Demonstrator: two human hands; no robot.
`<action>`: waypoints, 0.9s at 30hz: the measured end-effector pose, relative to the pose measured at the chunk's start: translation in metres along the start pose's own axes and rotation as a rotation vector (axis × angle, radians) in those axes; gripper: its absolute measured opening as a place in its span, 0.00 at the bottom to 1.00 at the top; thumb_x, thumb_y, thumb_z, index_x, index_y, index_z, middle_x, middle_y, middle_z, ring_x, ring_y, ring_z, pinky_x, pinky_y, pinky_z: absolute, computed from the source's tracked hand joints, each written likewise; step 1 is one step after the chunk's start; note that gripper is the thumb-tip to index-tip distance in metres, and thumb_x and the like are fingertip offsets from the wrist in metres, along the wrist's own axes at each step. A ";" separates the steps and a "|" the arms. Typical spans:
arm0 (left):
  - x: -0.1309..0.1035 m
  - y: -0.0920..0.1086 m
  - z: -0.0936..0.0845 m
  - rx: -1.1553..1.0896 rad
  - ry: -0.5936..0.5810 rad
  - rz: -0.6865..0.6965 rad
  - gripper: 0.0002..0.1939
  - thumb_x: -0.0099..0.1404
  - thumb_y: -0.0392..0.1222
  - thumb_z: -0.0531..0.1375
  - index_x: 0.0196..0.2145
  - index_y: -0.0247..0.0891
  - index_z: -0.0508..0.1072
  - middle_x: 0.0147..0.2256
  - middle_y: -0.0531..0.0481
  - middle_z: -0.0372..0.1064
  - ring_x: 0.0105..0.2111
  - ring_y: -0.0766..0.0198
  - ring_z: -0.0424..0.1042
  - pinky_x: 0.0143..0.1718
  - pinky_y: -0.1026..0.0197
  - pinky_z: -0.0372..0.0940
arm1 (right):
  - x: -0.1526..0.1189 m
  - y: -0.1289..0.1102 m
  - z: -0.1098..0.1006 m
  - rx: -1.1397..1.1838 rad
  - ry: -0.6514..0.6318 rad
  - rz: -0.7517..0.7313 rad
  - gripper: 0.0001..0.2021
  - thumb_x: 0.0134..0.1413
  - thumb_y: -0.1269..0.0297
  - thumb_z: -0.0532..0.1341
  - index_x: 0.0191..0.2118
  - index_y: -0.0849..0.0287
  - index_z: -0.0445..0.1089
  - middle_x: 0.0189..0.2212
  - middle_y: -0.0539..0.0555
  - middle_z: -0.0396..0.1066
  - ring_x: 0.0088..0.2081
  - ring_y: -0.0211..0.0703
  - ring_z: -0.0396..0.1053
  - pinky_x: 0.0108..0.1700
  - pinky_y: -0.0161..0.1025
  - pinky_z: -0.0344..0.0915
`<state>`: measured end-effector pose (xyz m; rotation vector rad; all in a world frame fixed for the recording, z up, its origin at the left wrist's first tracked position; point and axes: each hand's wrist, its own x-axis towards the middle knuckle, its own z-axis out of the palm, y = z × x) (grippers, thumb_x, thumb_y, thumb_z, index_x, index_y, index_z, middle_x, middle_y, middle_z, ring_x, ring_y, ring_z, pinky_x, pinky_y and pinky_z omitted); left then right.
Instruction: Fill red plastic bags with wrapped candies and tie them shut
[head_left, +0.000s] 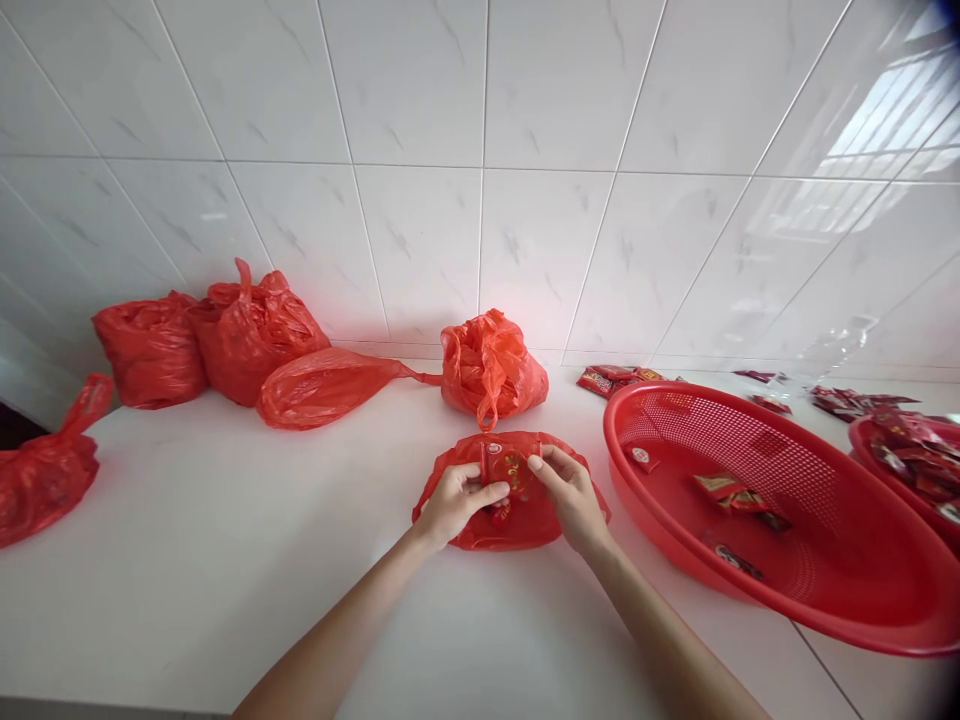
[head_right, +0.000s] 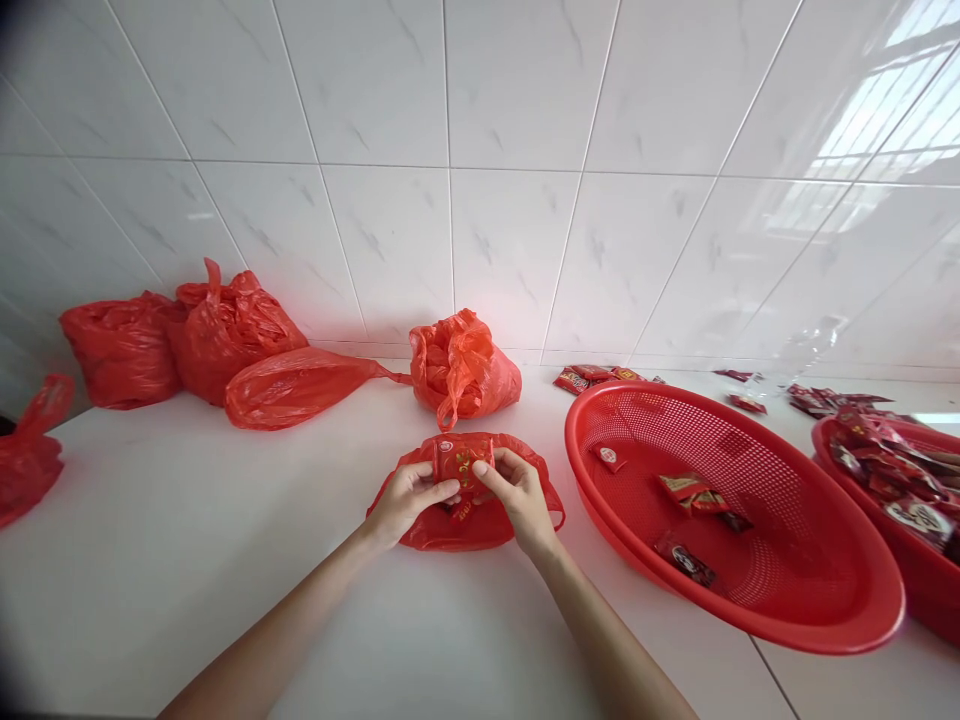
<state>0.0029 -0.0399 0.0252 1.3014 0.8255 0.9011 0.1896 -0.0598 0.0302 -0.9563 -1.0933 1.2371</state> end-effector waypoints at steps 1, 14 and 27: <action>0.001 0.000 -0.001 -0.007 0.021 0.008 0.16 0.59 0.49 0.69 0.39 0.35 0.79 0.34 0.47 0.77 0.35 0.59 0.74 0.41 0.56 0.70 | 0.000 0.000 0.001 -0.011 -0.058 0.020 0.14 0.53 0.52 0.68 0.37 0.58 0.75 0.33 0.53 0.75 0.34 0.44 0.71 0.37 0.39 0.69; 0.003 0.001 -0.008 0.007 0.020 0.085 0.14 0.58 0.46 0.69 0.38 0.34 0.79 0.31 0.48 0.76 0.32 0.61 0.74 0.37 0.58 0.71 | 0.001 0.004 0.001 -0.016 -0.122 0.043 0.14 0.53 0.53 0.69 0.33 0.60 0.76 0.27 0.53 0.77 0.25 0.40 0.70 0.31 0.39 0.69; 0.003 -0.001 -0.007 0.119 0.021 0.096 0.15 0.62 0.51 0.65 0.28 0.35 0.78 0.28 0.48 0.76 0.30 0.61 0.74 0.35 0.61 0.71 | 0.003 0.005 -0.001 0.002 -0.016 0.003 0.14 0.51 0.53 0.70 0.37 0.58 0.75 0.25 0.50 0.73 0.26 0.39 0.68 0.32 0.40 0.67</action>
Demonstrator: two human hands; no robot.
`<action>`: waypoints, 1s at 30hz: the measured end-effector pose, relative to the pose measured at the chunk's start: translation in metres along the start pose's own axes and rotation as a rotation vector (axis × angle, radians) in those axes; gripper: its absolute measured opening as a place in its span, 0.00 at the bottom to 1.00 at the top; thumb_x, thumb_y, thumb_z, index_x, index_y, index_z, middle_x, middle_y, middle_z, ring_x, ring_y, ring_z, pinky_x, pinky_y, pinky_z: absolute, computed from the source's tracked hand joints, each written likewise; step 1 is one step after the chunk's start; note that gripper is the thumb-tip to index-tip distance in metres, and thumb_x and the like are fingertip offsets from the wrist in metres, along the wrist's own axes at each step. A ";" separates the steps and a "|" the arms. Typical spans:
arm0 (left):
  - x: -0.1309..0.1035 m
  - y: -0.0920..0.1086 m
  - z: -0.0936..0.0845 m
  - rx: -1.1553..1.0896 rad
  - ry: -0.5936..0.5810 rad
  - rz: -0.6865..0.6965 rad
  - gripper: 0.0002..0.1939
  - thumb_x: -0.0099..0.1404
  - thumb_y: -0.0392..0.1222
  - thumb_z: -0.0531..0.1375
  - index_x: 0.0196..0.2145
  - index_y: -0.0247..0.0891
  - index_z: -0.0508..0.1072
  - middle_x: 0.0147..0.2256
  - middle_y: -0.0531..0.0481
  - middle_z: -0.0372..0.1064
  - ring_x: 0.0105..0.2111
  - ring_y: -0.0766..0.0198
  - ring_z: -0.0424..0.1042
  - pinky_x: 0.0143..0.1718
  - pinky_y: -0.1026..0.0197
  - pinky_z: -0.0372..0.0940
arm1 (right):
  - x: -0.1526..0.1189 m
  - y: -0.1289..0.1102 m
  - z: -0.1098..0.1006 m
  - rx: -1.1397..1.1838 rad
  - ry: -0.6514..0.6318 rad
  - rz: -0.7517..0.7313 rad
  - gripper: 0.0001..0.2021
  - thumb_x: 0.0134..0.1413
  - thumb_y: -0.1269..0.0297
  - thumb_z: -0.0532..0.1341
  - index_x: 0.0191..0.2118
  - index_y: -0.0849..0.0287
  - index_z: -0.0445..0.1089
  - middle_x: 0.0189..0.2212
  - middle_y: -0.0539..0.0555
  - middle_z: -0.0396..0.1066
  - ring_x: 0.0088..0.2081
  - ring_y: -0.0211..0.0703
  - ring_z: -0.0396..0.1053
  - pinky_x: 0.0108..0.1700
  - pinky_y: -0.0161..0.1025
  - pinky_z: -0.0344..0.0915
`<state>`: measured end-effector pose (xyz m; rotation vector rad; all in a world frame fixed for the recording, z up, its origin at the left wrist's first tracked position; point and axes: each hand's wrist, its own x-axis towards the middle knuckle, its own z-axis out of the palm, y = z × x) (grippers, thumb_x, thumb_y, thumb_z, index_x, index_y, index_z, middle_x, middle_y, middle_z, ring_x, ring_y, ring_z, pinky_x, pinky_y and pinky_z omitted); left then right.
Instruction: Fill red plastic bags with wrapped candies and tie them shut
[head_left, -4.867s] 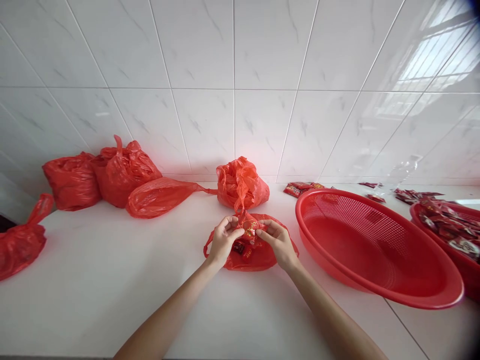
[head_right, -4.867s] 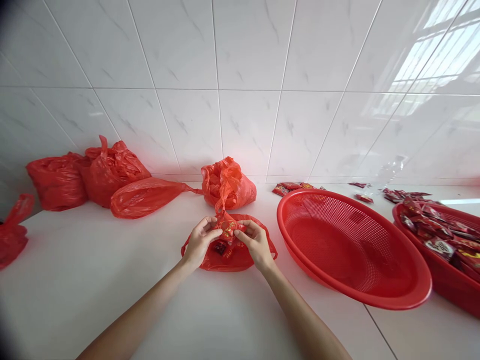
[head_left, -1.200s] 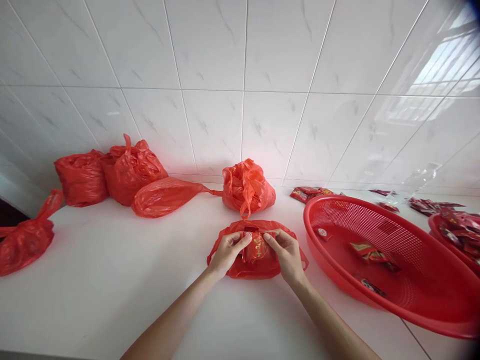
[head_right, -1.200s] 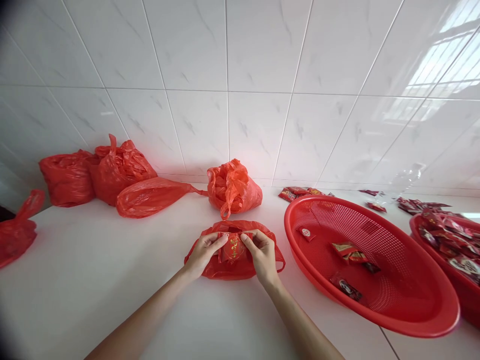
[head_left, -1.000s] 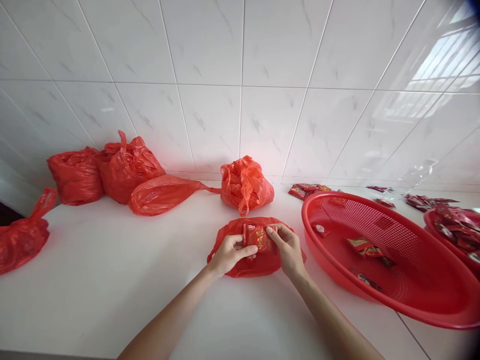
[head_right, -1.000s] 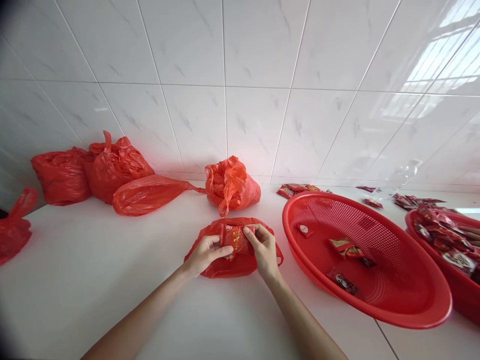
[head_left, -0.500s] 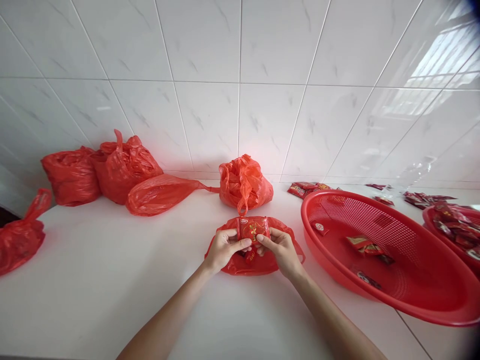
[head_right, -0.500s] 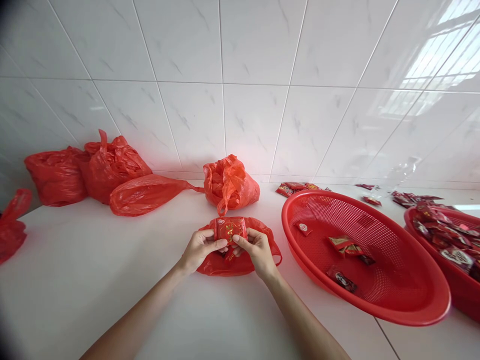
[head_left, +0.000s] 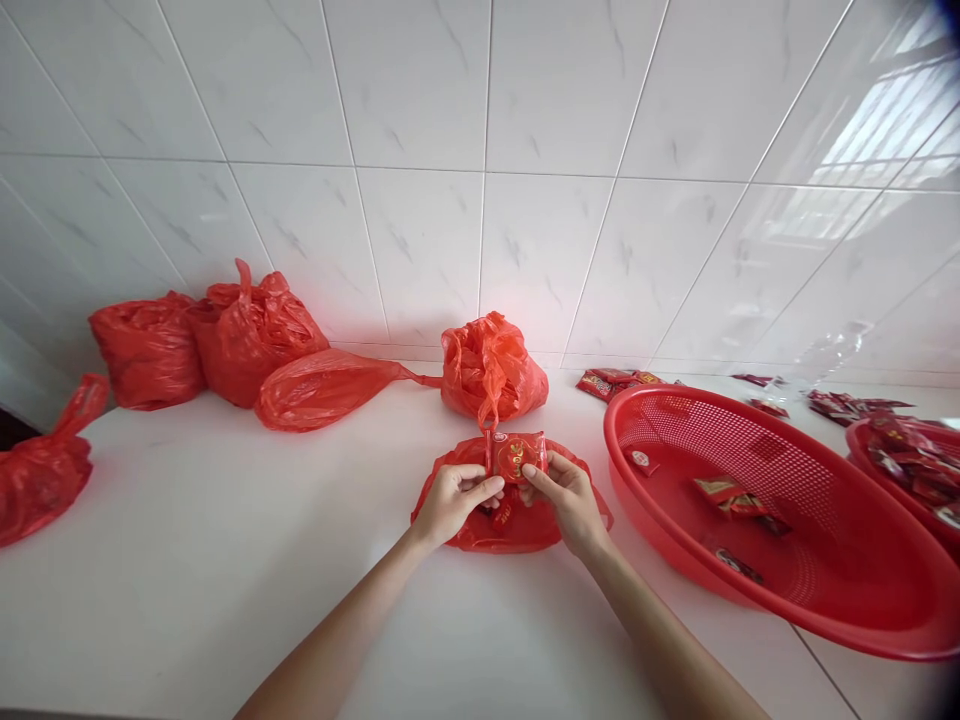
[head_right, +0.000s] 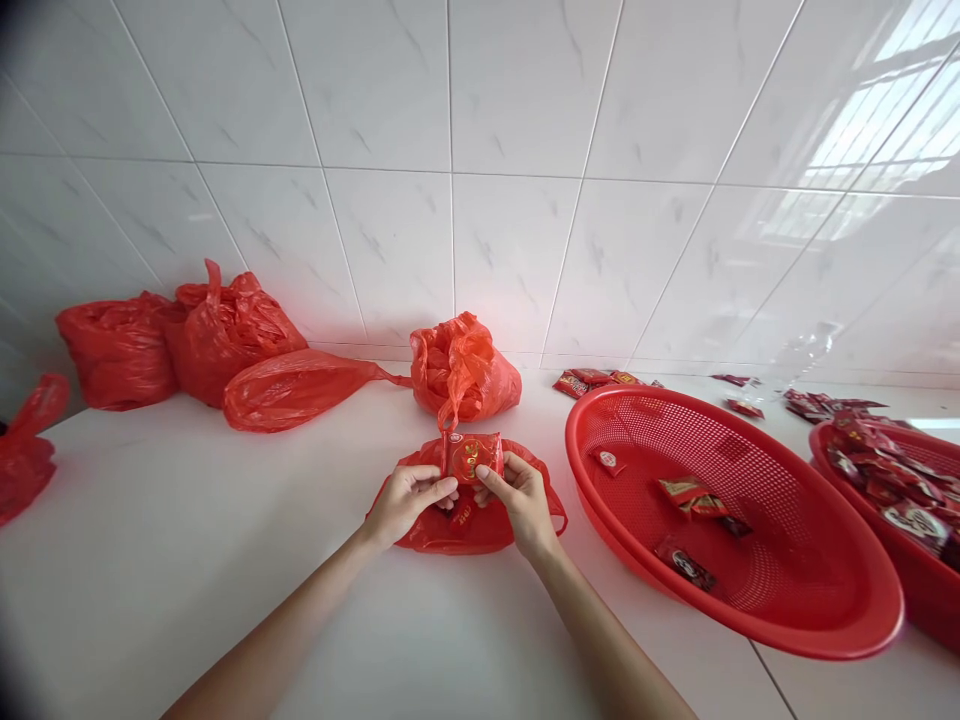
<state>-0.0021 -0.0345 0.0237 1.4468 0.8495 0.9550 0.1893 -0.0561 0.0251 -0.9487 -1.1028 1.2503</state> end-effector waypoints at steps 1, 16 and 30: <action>0.000 0.001 0.000 0.004 0.002 0.003 0.15 0.63 0.51 0.65 0.28 0.35 0.77 0.28 0.48 0.76 0.30 0.61 0.74 0.34 0.61 0.70 | 0.000 0.000 0.000 0.004 -0.002 0.001 0.15 0.51 0.53 0.70 0.38 0.58 0.76 0.25 0.50 0.73 0.26 0.39 0.68 0.32 0.40 0.67; 0.001 0.000 -0.001 0.108 0.032 0.069 0.17 0.63 0.51 0.63 0.24 0.36 0.74 0.25 0.50 0.73 0.29 0.60 0.73 0.34 0.61 0.68 | 0.002 0.003 -0.004 -0.015 -0.031 -0.006 0.14 0.52 0.52 0.69 0.38 0.58 0.75 0.27 0.51 0.75 0.25 0.39 0.69 0.33 0.40 0.68; 0.002 0.003 -0.003 0.034 -0.028 0.020 0.14 0.64 0.50 0.63 0.31 0.36 0.78 0.28 0.50 0.74 0.33 0.60 0.73 0.37 0.61 0.69 | -0.001 0.001 -0.003 0.045 -0.030 -0.030 0.13 0.56 0.53 0.67 0.39 0.57 0.74 0.30 0.51 0.75 0.26 0.39 0.69 0.33 0.39 0.69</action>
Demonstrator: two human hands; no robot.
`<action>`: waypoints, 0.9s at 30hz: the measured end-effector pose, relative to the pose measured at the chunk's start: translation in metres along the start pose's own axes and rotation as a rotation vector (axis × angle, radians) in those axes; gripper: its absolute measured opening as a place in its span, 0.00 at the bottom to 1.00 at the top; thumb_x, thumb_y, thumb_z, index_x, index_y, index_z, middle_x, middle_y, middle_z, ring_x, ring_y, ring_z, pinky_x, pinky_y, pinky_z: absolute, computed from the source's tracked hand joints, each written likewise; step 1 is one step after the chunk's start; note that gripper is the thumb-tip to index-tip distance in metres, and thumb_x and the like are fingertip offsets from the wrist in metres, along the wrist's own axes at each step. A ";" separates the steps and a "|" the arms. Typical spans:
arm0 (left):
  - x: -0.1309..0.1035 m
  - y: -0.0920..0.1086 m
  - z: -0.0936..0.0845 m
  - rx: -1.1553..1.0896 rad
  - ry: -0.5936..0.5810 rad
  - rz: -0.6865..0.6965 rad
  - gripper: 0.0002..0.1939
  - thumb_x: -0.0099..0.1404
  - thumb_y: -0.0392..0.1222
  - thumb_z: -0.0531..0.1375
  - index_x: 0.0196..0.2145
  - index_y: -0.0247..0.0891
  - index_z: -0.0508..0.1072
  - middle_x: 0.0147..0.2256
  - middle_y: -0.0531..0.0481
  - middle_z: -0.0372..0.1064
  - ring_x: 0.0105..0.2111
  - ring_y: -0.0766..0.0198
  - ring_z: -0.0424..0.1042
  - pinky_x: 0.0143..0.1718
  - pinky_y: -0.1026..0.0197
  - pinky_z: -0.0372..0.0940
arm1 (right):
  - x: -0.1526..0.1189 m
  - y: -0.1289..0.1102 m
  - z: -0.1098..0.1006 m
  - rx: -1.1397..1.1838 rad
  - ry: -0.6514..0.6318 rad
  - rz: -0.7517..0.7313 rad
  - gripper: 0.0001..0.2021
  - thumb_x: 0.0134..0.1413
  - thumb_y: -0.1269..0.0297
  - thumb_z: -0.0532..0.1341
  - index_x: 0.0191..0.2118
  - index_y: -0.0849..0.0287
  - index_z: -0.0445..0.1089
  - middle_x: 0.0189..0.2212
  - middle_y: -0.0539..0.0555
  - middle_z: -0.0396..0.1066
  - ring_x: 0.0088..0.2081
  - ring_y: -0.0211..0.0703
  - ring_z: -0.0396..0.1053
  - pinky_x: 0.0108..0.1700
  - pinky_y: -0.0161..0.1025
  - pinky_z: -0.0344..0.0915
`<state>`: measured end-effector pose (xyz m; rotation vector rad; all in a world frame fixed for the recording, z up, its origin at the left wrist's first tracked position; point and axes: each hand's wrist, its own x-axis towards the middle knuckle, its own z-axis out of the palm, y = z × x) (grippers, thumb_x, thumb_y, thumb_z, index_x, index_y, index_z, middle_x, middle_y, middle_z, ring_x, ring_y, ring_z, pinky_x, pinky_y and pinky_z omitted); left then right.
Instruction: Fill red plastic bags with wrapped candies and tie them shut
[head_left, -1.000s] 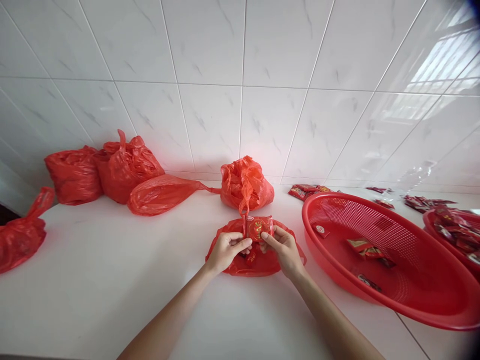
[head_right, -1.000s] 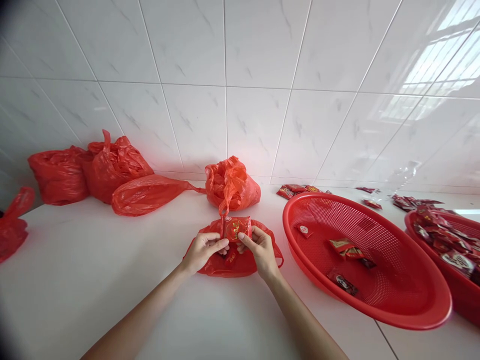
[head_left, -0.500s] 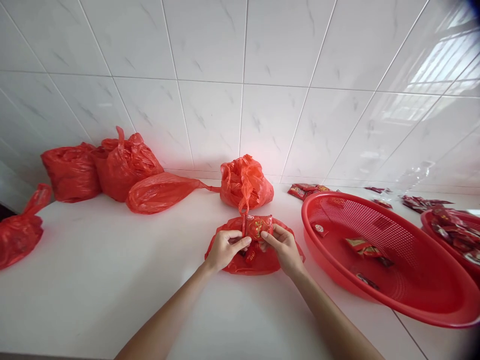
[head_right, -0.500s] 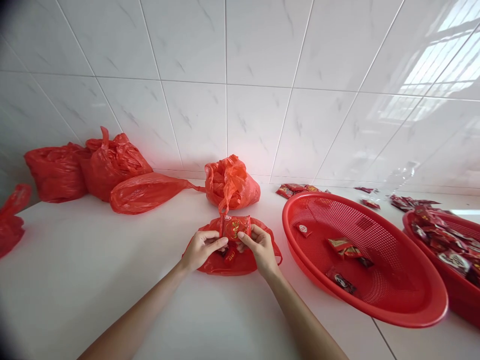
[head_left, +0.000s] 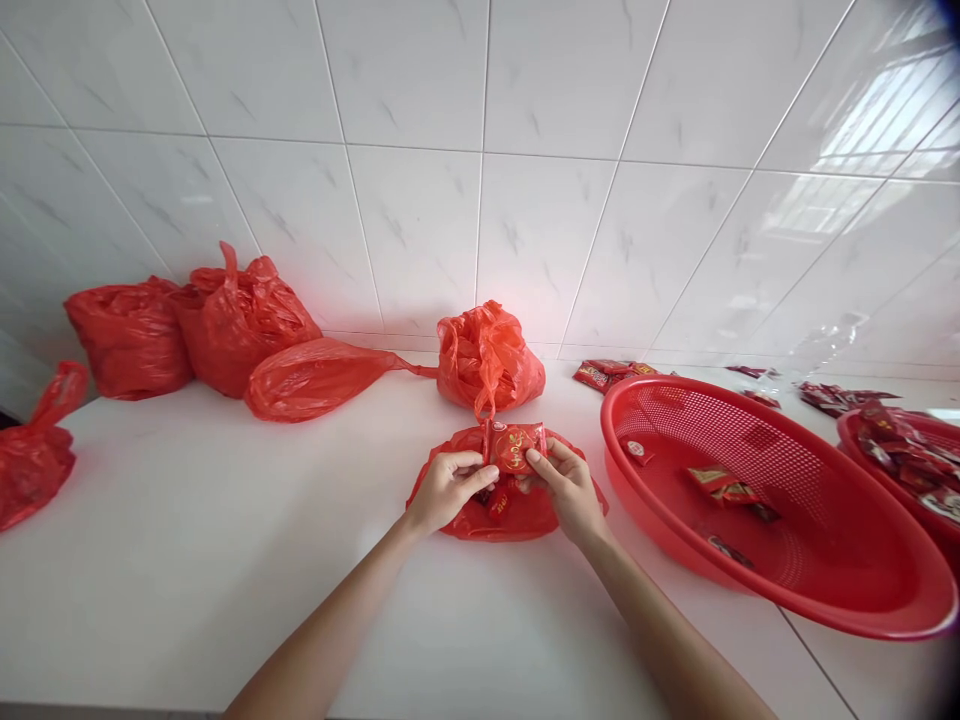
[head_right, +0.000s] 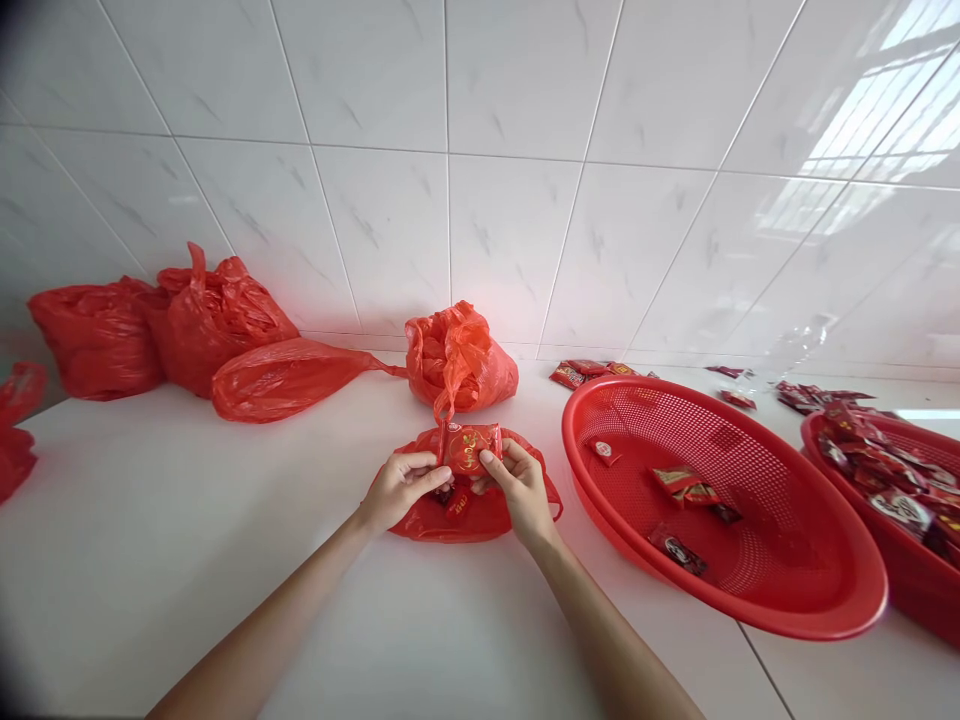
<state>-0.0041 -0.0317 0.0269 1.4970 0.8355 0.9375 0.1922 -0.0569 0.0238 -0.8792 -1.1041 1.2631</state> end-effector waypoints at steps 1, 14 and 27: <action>0.000 0.001 0.000 -0.005 0.000 -0.003 0.14 0.64 0.50 0.63 0.33 0.36 0.79 0.30 0.49 0.74 0.33 0.60 0.73 0.38 0.60 0.69 | 0.000 0.000 0.001 -0.002 0.002 -0.003 0.13 0.56 0.53 0.67 0.40 0.57 0.74 0.31 0.51 0.76 0.27 0.39 0.70 0.35 0.39 0.70; -0.001 0.005 0.008 0.027 0.062 0.046 0.16 0.65 0.54 0.60 0.34 0.36 0.75 0.33 0.50 0.75 0.36 0.59 0.72 0.39 0.61 0.66 | -0.001 0.000 0.001 -0.005 -0.033 0.013 0.14 0.56 0.52 0.66 0.43 0.55 0.74 0.41 0.54 0.78 0.42 0.49 0.76 0.51 0.46 0.71; 0.001 -0.007 0.003 0.216 0.161 0.071 0.10 0.66 0.48 0.60 0.37 0.40 0.76 0.36 0.52 0.75 0.38 0.61 0.74 0.41 0.61 0.67 | -0.002 0.005 0.001 -0.049 0.012 -0.022 0.13 0.59 0.52 0.64 0.43 0.55 0.68 0.37 0.54 0.78 0.36 0.46 0.77 0.43 0.45 0.74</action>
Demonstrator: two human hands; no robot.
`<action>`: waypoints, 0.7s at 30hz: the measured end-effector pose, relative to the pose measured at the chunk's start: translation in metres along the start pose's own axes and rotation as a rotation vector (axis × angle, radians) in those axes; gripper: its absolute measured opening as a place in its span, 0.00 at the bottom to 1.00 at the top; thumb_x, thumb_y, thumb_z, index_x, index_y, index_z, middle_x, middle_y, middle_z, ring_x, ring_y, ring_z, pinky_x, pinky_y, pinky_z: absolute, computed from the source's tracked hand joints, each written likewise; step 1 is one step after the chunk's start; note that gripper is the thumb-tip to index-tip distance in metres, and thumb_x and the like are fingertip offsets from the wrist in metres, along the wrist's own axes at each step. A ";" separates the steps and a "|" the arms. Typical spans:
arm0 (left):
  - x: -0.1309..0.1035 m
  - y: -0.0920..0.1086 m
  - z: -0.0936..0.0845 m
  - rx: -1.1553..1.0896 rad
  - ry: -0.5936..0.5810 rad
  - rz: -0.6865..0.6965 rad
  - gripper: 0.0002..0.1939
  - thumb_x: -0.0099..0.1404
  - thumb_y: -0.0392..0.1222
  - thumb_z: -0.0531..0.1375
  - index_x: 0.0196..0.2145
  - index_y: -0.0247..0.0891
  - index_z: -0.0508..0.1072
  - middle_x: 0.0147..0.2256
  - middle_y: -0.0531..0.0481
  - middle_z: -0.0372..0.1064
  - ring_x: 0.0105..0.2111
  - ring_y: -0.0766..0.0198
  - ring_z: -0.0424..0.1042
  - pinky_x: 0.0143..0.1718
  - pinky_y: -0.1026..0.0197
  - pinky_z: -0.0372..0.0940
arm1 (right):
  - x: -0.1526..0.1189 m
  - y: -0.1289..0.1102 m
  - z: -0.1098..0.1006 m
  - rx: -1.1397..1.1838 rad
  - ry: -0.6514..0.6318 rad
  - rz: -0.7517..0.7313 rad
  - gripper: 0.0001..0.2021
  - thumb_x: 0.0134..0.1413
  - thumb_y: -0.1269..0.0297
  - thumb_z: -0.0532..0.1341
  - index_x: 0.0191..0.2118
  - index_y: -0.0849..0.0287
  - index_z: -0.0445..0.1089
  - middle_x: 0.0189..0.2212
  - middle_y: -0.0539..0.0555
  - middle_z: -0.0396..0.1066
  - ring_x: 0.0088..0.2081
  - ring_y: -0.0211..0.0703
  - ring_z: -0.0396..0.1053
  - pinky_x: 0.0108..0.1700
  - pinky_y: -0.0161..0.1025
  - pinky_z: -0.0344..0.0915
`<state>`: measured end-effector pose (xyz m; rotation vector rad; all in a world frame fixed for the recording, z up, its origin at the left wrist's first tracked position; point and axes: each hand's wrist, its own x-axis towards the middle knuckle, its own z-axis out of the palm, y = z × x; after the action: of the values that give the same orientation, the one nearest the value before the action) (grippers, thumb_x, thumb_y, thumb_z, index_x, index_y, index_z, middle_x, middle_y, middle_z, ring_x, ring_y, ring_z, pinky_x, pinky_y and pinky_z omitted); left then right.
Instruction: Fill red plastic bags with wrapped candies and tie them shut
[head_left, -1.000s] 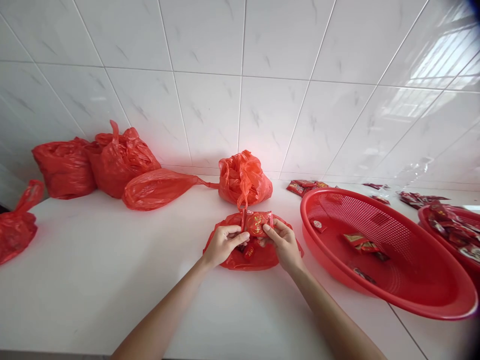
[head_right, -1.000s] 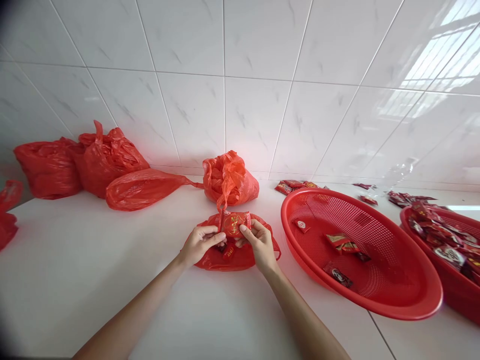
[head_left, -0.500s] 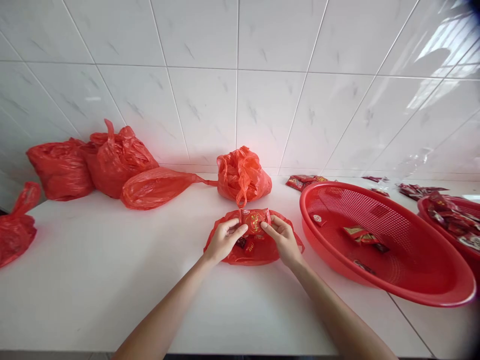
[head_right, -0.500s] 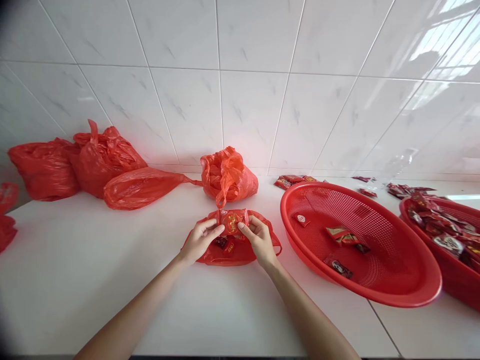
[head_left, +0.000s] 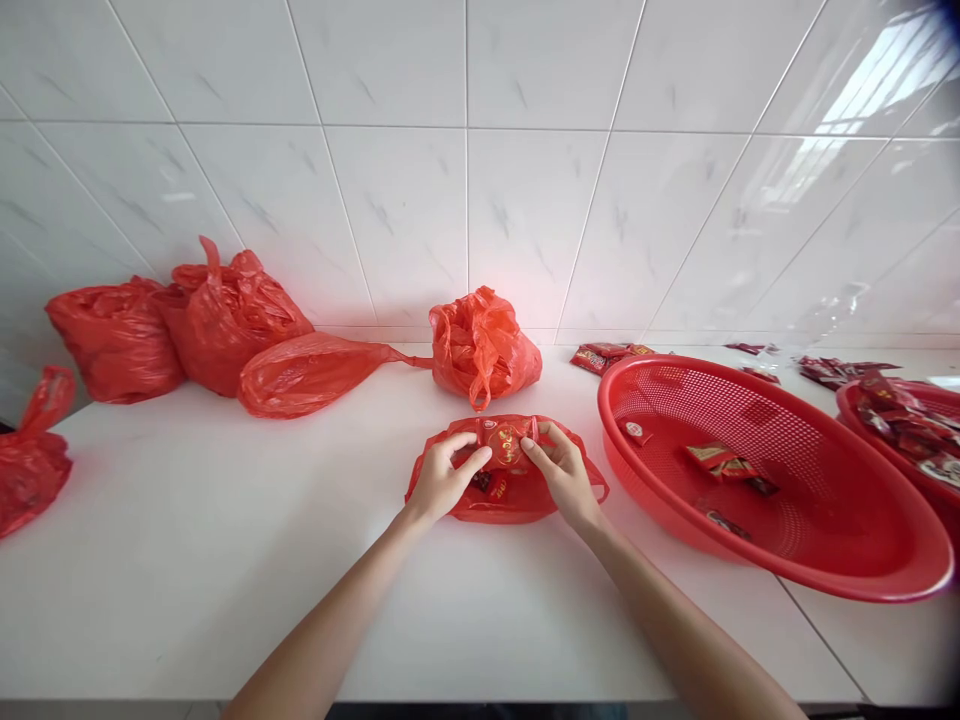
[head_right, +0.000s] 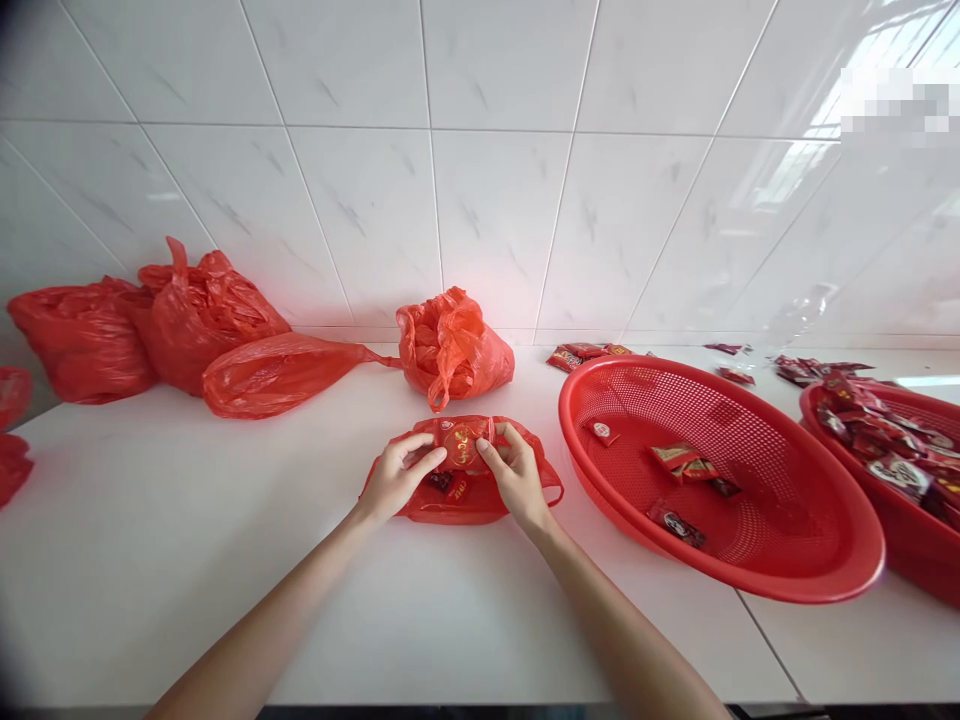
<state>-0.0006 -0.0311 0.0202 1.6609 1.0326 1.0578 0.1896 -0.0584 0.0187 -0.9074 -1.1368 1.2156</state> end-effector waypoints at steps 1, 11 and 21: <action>0.000 -0.001 -0.001 0.044 0.031 -0.001 0.10 0.66 0.47 0.60 0.41 0.41 0.76 0.41 0.51 0.76 0.43 0.59 0.74 0.47 0.59 0.68 | 0.001 0.002 -0.001 -0.018 0.016 -0.010 0.14 0.59 0.52 0.64 0.43 0.56 0.68 0.37 0.54 0.78 0.36 0.46 0.77 0.42 0.44 0.74; 0.000 -0.020 -0.006 0.503 0.052 0.143 0.30 0.59 0.29 0.57 0.60 0.40 0.65 0.62 0.44 0.60 0.63 0.56 0.61 0.65 0.51 0.59 | 0.002 0.004 -0.007 -0.234 0.003 0.005 0.08 0.58 0.59 0.61 0.38 0.58 0.70 0.32 0.51 0.74 0.32 0.42 0.71 0.35 0.37 0.67; 0.000 -0.028 -0.007 0.607 -0.072 0.188 0.22 0.63 0.32 0.56 0.55 0.40 0.72 0.57 0.43 0.66 0.59 0.52 0.65 0.61 0.47 0.64 | 0.000 0.012 -0.009 -0.776 -0.132 -0.031 0.10 0.51 0.68 0.55 0.22 0.57 0.54 0.20 0.44 0.53 0.23 0.33 0.50 0.25 0.34 0.47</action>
<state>-0.0119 -0.0219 -0.0042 2.3010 1.2469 0.8343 0.1959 -0.0558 0.0049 -1.3830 -1.7723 0.8031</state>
